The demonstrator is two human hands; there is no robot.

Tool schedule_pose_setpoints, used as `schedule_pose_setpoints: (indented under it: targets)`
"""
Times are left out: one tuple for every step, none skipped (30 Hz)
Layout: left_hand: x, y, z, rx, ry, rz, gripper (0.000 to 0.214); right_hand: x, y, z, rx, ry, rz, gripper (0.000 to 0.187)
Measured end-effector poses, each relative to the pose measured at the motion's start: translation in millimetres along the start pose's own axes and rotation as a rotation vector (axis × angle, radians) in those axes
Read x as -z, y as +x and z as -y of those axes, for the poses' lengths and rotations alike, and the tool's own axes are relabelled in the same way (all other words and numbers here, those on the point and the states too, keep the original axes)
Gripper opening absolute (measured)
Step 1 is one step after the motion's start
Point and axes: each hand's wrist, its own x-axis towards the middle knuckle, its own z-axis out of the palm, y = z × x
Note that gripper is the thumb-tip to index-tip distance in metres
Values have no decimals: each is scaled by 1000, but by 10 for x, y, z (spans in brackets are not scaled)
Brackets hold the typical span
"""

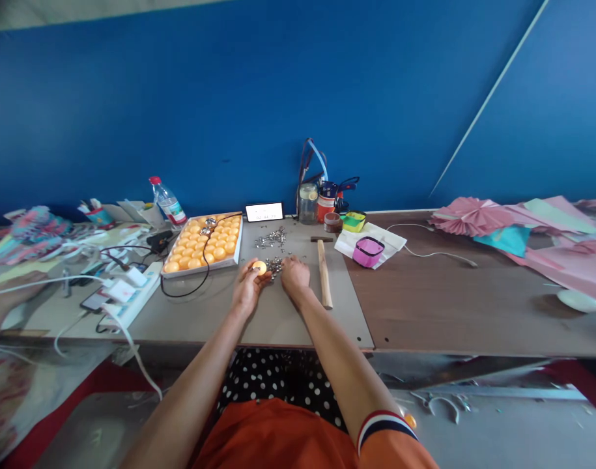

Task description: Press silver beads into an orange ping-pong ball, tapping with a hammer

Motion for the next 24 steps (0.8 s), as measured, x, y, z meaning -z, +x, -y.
schedule_pose_setpoints:
  targets:
    - [2, 1, 1, 1, 0, 3, 45, -8, -2, -16, -2, 20, -14, 26]
    - [3, 1, 1, 2, -3, 4, 45, -17, -9, -35, -4, 44, -36, 26]
    - [4, 0, 0, 4, -7, 4, 45, -27, -20, -55, -9, 71, -67, 26]
    - [2, -3, -3, 6, -11, 3, 45, -35, -34, -75, -17, 96, -104, 27]
    - [0, -7, -7, 8, -14, 2, 44, -41, -49, -92, -25, 116, -138, 27]
    - [-4, -11, -11, 11, -16, 0, 44, -42, -64, -103, -35, 125, -162, 28]
    - [-9, -16, -16, 14, -16, -2, 44, -39, -79, -109, -48, 123, -172, 29]
    - [-13, -20, -20, 15, -14, -4, 44, -31, -91, -108, -57, 111, -165, 30]
    - [-17, -24, -23, 15, -10, -6, 44, -19, -100, -101, -63, 94, -147, 30]
    - [-20, -26, -24, 15, -5, -10, 44, -4, -106, -91, -67, 76, -123, 29]
    - [-22, -27, -25, 14, 1, -12, 43, 12, -110, -79, -67, 60, -96, 28]
    - [-22, -27, -24, 13, 9, -12, 43, 28, -111, -67, -63, 48, -72, 28]
    - [-21, -26, -22, 11, 17, -9, 43, 43, -110, -58, -54, 40, -52, 27]
    - [-19, -25, -20, 9, 27, -6, 43, 54, -109, -52, -46, 36, -36, 27]
    - [-17, -24, -18, 6, 36, -3, 44, 61, -108, -49, -38, 34, -27, 26]
    - [-15, -24, -16, 5, 46, 1, 44, 63, -106, -50, -32, 33, -24, 26]
    - [-13, -25, -15, 4, 55, 6, 45, 59, -105, -55, -29, 33, -26, 26]
    - [-13, -28, -15, 3, 62, 10, 45, 51, -103, -61, -29, 38, -34, 25]
    - [-13, -31, -16, 1, 66, 14, 46, 40, -102, -69, -28, 47, -48, 25]
    - [-13, -35, -18, -1, 66, 20, 46, 27, -100, -77, -26, 59, -69, 24]
    - [-14, -40, -20, -3, 64, 25, 46, 14, -99, -83, -24, 75, -90, 25]
    - [-13, -44, -21, -6, 59, 31, 46, 4, -97, -87, -24, 92, -109, 25]
    - [-12, -47, -20, -8, 55, 35, 46, -4, -96, -87, -24, 106, -123, 25]
    - [-10, -48, -19, -8, 53, 37, 46, -8, -96, -84, -25, 114, -127, 25]
